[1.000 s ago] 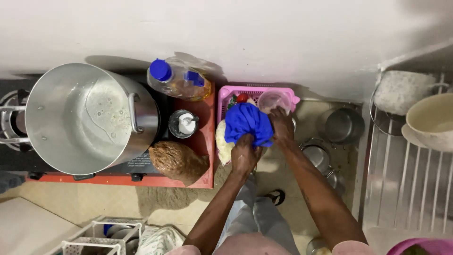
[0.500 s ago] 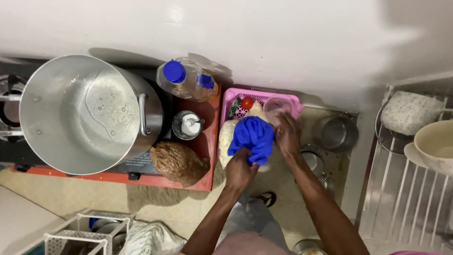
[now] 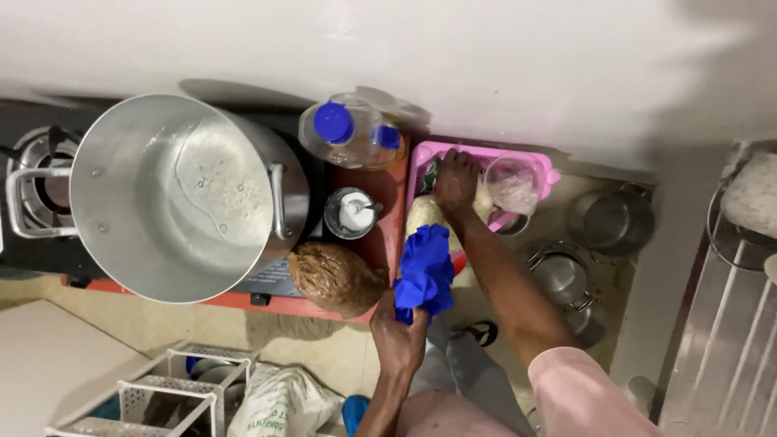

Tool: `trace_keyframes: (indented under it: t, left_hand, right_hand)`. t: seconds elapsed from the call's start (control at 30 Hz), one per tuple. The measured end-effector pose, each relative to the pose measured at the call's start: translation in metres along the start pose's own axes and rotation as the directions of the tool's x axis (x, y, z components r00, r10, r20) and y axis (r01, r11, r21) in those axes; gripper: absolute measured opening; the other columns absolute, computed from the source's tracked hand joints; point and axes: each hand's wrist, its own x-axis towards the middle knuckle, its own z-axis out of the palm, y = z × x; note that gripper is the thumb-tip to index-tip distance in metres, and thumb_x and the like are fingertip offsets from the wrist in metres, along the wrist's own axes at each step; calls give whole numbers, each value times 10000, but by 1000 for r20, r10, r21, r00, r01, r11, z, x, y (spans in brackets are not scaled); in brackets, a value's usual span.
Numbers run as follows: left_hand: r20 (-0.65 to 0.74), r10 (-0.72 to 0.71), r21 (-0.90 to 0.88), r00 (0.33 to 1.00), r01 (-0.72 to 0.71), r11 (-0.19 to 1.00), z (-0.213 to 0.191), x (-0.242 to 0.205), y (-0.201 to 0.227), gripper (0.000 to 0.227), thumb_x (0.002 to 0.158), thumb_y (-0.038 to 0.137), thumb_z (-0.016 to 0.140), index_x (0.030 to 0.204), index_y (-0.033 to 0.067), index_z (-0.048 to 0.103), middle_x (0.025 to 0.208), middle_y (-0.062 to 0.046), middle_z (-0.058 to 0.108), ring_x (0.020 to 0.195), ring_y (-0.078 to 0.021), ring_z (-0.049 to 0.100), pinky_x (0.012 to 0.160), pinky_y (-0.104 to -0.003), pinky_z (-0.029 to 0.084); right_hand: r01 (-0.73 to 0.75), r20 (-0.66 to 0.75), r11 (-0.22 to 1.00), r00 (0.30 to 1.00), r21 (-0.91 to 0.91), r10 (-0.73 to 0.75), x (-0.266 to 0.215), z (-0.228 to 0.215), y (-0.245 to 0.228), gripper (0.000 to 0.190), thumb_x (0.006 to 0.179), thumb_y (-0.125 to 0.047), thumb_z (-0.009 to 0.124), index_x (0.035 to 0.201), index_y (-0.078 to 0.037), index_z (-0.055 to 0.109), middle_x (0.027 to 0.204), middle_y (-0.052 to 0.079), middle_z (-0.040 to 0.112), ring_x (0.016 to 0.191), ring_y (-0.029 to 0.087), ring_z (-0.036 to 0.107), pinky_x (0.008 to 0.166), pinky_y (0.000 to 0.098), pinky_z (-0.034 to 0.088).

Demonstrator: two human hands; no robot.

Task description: Washing tomatoes and green peppers in a bowl at a kitchen sink and trimming them with a knife.

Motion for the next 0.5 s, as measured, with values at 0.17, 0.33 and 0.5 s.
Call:
trace_keyframes:
  t: [0.17, 0.33, 0.5]
  left_hand:
    - [-38, 32, -11, 999, -33, 999, -1, 18, 14, 162, 813, 218, 610, 882, 85, 671, 777, -98, 702, 734, -232, 653, 662, -400, 492]
    - [-7, 214, 83, 977, -213, 974, 49, 71, 8, 283, 845, 242, 574, 1007, 29, 667, 936, -190, 719, 852, -390, 675, 742, -466, 503]
    - [112, 372, 179, 922, -387, 905, 149, 170, -33, 240, 860, 113, 546, 1063, 5, 614, 1040, -268, 688, 972, -464, 634, 886, -513, 478]
  right_hand:
    - [-193, 417, 701, 894, 687, -162, 10, -62, 32, 488, 720, -129, 613, 1207, -115, 583, 1218, 192, 508, 988, 466, 603, 778, 607, 517]
    - [-512, 505, 9, 851, 859, 144, -27, -146, 109, 282, 789, -27, 738, 1044, -137, 686, 1082, 40, 664, 986, 195, 610, 816, 324, 490]
    - [-545, 664, -561, 748, 623, 11, -124, -210, 205, 260, 950, -307, 714, 1022, -62, 663, 885, 87, 641, 652, 204, 606, 498, 306, 439]
